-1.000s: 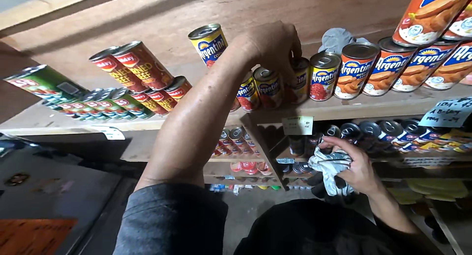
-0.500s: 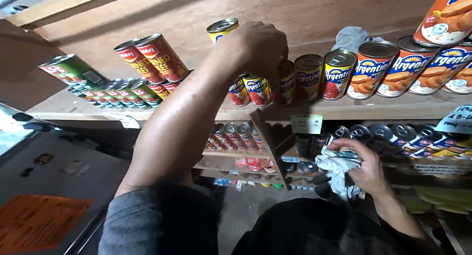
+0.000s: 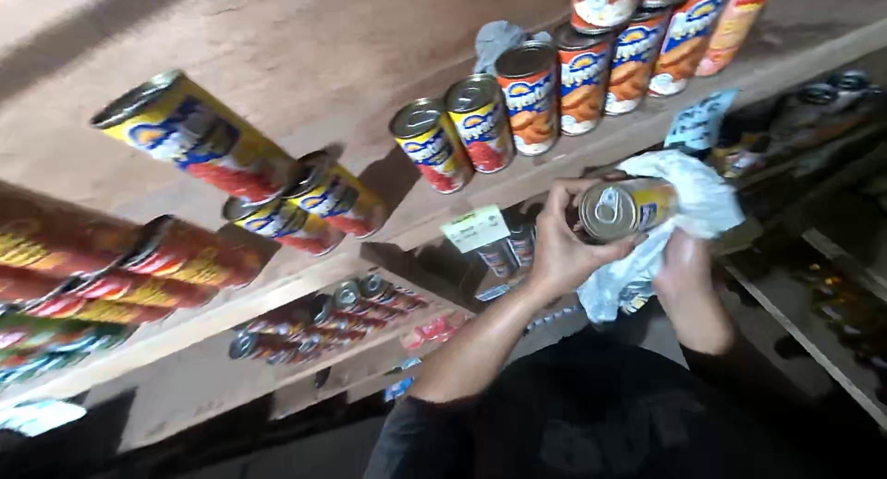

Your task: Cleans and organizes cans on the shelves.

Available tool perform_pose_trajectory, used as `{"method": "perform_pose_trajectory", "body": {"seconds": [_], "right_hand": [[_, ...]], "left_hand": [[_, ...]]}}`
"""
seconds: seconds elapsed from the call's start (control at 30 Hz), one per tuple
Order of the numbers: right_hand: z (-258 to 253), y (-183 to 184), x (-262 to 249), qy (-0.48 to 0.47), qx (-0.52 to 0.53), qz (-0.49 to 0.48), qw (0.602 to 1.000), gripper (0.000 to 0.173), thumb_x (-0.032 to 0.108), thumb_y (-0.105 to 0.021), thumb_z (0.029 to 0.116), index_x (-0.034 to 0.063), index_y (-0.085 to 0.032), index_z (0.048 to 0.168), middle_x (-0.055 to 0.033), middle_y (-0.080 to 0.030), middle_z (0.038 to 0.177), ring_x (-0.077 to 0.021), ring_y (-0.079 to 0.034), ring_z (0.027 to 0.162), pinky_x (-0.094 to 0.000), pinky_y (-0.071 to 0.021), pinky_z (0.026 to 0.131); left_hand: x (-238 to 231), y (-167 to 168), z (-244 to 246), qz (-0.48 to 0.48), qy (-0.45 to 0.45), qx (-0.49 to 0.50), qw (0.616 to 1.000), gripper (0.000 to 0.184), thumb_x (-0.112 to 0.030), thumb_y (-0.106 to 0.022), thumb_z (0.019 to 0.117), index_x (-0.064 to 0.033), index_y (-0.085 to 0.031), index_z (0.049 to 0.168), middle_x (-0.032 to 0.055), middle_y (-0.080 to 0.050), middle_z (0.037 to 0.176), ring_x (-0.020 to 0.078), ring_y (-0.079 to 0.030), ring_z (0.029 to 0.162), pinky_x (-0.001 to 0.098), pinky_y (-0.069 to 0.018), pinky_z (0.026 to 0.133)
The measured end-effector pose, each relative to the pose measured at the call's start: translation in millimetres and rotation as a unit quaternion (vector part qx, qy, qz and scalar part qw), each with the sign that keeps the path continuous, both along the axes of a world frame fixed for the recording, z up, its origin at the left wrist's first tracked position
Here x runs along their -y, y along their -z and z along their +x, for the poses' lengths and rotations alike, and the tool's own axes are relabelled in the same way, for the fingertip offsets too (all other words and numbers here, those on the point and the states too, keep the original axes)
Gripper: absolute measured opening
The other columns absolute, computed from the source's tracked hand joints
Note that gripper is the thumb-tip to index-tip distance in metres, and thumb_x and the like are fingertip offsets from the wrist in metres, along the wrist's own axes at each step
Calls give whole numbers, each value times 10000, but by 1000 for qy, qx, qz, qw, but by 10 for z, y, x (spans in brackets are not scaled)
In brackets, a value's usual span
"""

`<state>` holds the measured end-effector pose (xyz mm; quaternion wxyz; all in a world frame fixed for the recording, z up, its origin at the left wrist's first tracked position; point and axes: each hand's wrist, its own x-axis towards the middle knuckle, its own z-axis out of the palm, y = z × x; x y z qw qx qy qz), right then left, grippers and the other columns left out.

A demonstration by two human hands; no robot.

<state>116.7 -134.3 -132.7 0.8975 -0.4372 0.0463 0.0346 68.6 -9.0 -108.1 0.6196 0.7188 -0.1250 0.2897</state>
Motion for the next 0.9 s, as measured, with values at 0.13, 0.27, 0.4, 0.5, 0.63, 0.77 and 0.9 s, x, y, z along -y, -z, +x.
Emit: {"method": "perform_pose_trajectory", "body": {"seconds": [0.13, 0.27, 0.4, 0.5, 0.63, 0.77, 0.9], "right_hand": [[-19, 261, 176, -77, -24, -104, 991, 285, 139, -288, 1115, 67, -536, 1236, 20, -667, 960, -23, -665, 888, -231, -587, 812], [149, 356, 745, 60, 62, -407, 909, 337, 141, -554, 1018, -61, -595, 1285, -152, -671, 1078, -137, -639, 948, -380, -543, 879], [-10, -6, 922, 98, 295, -539, 783, 343, 106, -602, 916, -90, -647, 1193, -202, -682, 1131, -232, -657, 1050, -421, -531, 926], [87, -49, 867, 35, 483, -573, 661, 336, 17, -597, 860, -6, -731, 1167, -195, -694, 1203, -384, -640, 1123, -499, -498, 991], [184, -62, 1125, -53, 526, -569, 630, 318, -74, -600, 810, 5, -758, 1075, -161, -713, 1124, -342, -656, 1080, -447, -533, 958], [348, -3, 1011, -6, 597, -550, 584, 303, -97, -566, 851, 17, -753, 1060, -150, -726, 1115, -338, -653, 1098, -424, -513, 993], [85, -183, 1092, -93, 374, -704, 596, 273, -30, -655, 930, -86, -667, 1197, -316, -641, 1214, -510, -633, 1121, -659, -507, 941]], "left_hand": [[238, 360, 375, -42, 50, 31, 997, 669, 54, -860, 658, 26, -510, 1227, 95, -668, 1140, 112, -672, 1042, 305, -583, 916], [272, 388, 469, 33, 91, -15, 995, 697, -3, -897, 646, 55, -576, 1262, 126, -688, 1143, 135, -683, 1042, 313, -583, 936], [365, 473, 568, 121, 82, -35, 989, 638, -80, -921, 643, 47, -684, 1221, 149, -711, 1155, 167, -687, 1052, 339, -566, 951], [379, 525, 656, 131, 81, -25, 988, 491, -32, -894, 628, 53, -703, 1072, 142, -721, 1062, 144, -696, 984, 312, -576, 901], [277, 472, 644, 161, 124, -82, 976, 695, -47, -923, 636, 13, -672, 1281, 148, -684, 1224, 176, -664, 1108, 338, -552, 966], [334, 380, 588, 139, 173, -172, 960, 486, -21, -924, 655, 12, -712, 1090, 101, -726, 1038, 108, -703, 908, 301, -605, 823], [343, 386, 505, 222, 66, -90, 969, 633, -130, -936, 656, 1, -710, 1233, 171, -694, 1180, 241, -677, 1075, 415, -570, 933]]}}
